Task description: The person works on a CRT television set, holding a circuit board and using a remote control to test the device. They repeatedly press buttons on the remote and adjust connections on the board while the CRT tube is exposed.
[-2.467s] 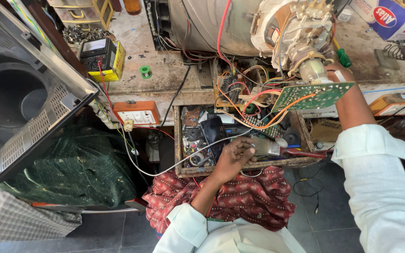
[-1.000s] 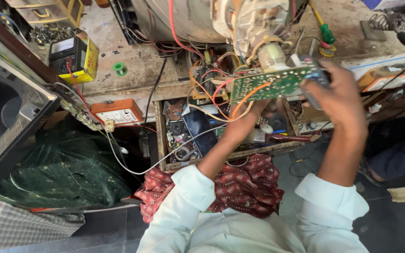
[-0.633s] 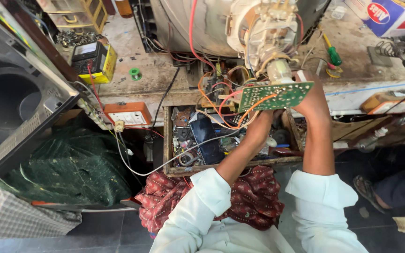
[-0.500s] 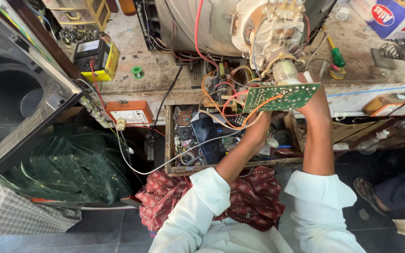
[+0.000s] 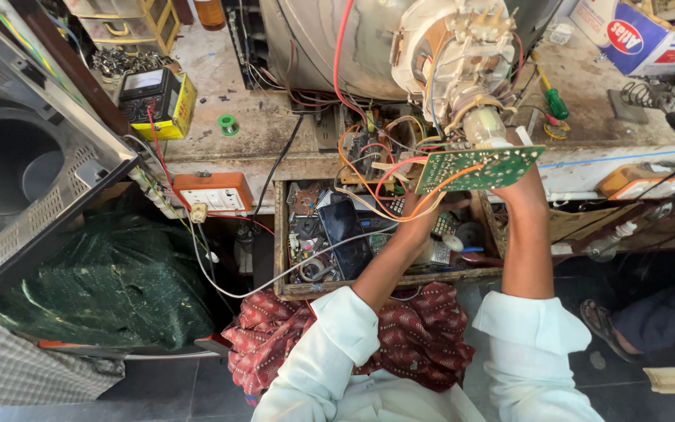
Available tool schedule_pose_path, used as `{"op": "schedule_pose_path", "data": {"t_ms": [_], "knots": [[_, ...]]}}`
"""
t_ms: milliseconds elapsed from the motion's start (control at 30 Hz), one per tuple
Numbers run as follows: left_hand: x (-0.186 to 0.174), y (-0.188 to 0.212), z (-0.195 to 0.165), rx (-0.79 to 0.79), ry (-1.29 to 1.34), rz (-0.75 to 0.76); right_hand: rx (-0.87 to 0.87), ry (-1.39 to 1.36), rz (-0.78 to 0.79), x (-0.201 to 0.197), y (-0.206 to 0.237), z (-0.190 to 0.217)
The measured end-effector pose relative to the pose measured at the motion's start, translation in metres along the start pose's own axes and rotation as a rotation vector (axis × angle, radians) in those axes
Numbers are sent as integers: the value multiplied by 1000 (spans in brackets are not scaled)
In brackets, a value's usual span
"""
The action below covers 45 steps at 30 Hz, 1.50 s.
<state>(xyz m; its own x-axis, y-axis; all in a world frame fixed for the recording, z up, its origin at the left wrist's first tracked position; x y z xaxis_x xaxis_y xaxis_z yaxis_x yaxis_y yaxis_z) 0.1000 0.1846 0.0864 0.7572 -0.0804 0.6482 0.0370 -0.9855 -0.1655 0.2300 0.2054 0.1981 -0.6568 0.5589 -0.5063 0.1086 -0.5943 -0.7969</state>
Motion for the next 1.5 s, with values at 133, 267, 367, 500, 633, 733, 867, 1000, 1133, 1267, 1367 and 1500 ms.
{"op": "schedule_pose_path", "data": {"t_ms": [133,267,367,500,633,733,867,1000,1133,1267,1367,1500], "knots": [[4,0,-2,14,7,16,-84,100,30,-1,0,2],[5,-3,2,-39,-61,-7,448,-146,69,9,6,-52],[8,-6,0,-61,-82,-15,470,-403,-8,11,-5,-64],[11,-2,-6,-61,-96,2,451,-607,50,3,-22,-80],[12,-1,-4,-48,-77,16,582,-641,119,3,-15,-101],[18,2,-1,62,-41,91,683,-796,51,22,-6,-109],[14,-8,22,-23,-69,77,423,-809,-132,20,-4,-91],[8,-11,16,-3,-46,30,446,-774,-170,21,-2,-82],[9,-11,8,-66,-19,29,427,-441,-6,23,-14,-57],[11,-11,2,-57,-41,28,647,-632,5,27,-10,-48],[10,-10,2,-49,-18,20,657,-732,-32,27,-12,-44],[7,-10,-4,-12,-36,21,664,-637,20,32,-7,-54]]}}
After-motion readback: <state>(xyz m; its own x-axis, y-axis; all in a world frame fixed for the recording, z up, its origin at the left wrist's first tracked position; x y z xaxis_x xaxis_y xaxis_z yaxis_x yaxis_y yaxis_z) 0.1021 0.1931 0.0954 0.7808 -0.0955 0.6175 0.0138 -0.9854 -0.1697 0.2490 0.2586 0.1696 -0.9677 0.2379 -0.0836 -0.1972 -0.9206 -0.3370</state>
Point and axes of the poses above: each hand's wrist, its own y-axis away from the middle knuckle, its own x-axis out of the palm, z = x × y, the point moved 10 cm from there along -y, towards the middle knuckle, and after that the axes turned 14 degrees about -z, right-handed, at the moved point
